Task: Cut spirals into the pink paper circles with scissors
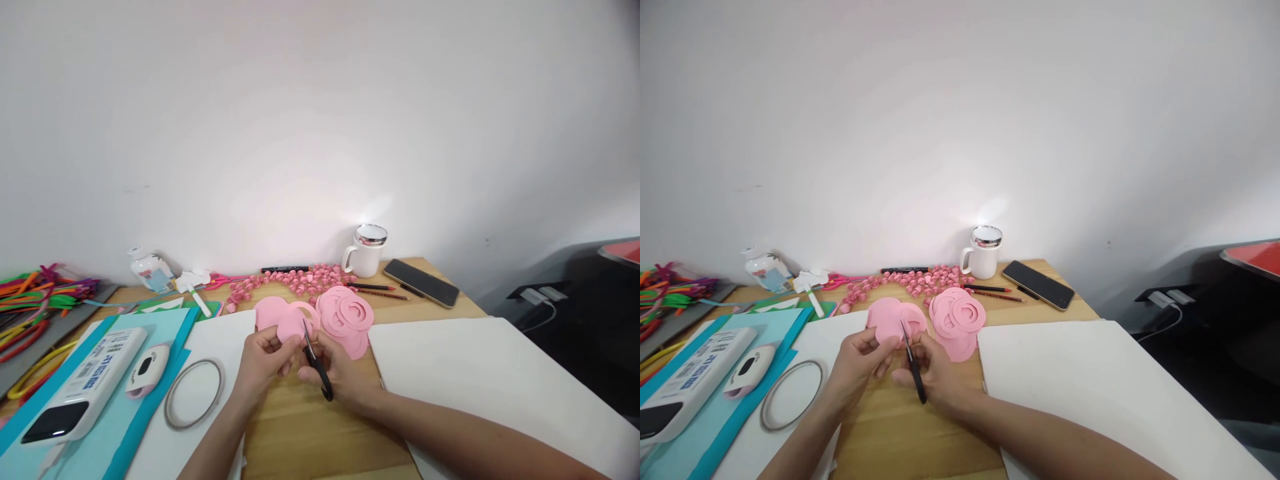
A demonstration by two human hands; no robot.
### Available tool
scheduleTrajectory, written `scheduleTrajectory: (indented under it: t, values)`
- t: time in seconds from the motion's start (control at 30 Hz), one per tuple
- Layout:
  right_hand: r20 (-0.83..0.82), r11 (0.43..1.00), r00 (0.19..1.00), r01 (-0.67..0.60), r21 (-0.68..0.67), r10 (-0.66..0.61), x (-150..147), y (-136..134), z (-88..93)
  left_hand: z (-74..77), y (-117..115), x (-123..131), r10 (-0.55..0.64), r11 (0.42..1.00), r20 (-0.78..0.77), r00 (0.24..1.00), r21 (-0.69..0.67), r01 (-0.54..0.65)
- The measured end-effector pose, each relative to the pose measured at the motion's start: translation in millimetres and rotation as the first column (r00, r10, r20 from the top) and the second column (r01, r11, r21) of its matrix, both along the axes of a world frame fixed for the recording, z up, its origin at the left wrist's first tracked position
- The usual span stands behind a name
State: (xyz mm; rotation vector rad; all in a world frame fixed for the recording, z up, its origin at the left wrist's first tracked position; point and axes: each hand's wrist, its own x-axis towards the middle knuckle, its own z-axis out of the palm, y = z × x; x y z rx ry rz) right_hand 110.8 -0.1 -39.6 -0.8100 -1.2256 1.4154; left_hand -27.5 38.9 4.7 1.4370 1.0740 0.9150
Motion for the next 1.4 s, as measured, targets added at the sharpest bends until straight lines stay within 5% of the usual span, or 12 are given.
scheduleTrajectory:
  t: [0.63, 1.1, 1.4]
  values:
    - [0.076, 0.999, 0.997, -0.002, -0.040, 0.005, 1.8, -1.4, -2.1, -2.9, 1.4, -2.7, 0.035, 0.999, 0.026, 0.999, 0.010, -0.035]
    - [0.088, 0.994, 0.996, 0.018, -0.106, -0.009, -0.1, -2.9, -1.5, 4.9, 0.9, 0.7, 0.088, 0.995, 0.209, 0.974, -0.070, -0.075]
    - [0.097, 0.999, 0.995, 0.005, -0.046, -0.001, -0.5, -2.1, 0.4, -1.3, 0.9, -2.7, 0.030, 0.999, 0.024, 0.999, 0.020, -0.031]
